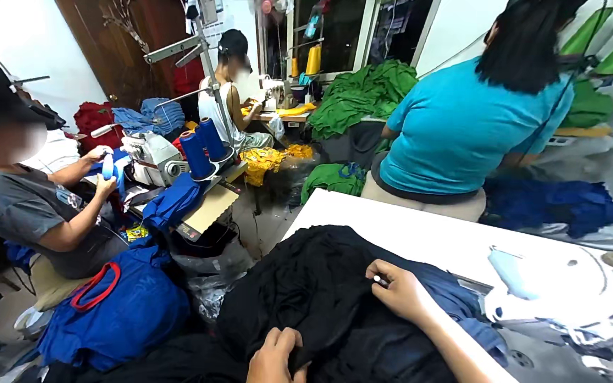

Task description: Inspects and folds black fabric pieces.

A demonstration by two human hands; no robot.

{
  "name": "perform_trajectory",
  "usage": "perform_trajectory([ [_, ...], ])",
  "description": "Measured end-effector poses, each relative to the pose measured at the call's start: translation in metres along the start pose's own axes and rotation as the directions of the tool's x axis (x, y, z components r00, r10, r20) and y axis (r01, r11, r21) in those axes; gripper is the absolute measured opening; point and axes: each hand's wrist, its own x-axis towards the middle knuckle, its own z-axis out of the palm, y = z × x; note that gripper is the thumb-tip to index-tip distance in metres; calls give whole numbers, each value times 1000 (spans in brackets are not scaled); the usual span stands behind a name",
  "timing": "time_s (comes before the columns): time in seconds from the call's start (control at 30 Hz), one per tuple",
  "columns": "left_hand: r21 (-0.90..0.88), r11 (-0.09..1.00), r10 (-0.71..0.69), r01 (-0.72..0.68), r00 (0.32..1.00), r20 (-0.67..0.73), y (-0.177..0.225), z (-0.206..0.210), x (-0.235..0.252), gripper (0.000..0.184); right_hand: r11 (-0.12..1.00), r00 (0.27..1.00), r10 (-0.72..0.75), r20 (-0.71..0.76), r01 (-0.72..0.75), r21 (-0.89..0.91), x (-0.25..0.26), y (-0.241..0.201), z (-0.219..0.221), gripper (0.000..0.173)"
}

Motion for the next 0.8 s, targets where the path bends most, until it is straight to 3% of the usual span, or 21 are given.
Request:
perform_trajectory([
  [0.07, 23, 999, 49, -48, 996, -79, -1, -11, -2, 26, 999, 996, -35, 82, 31, 44, 0, 1, -5, 16],
  [0.13, -21, 999, 29, -30, 999, -44, -8, -35, -1, 30, 991, 984, -91, 152, 74, 109, 0, 5, -10, 19],
  [0.2, -67, 998, -19, 19, 1000, 5, -18, -57, -2, 38, 977, 975, -158, 154, 133, 165, 0, 9, -11, 17],
  [0.33, -161, 985, -59, 62, 998, 21, -29, -65, -5, 30, 960, 967, -217, 133, 187, 209, -2, -2, -14, 17],
  [0.47, -182, 983, -21, 6, 996, -84, -31, -51, 0, 21, 967, 959, -242, 145, 226, 120, -2, -9, -14, 14],
  [0.6, -87, 995, 18, -41, 968, -249, -35, -45, 8, 17, 948, 942, -307, 138, 315, -41, -1, -17, -16, 14],
  [0.8, -2, 997, 71, -76, 949, -308, -29, -46, 12, 19, 905, 917, -384, 110, 397, -151, -1, -29, -18, 14],
])
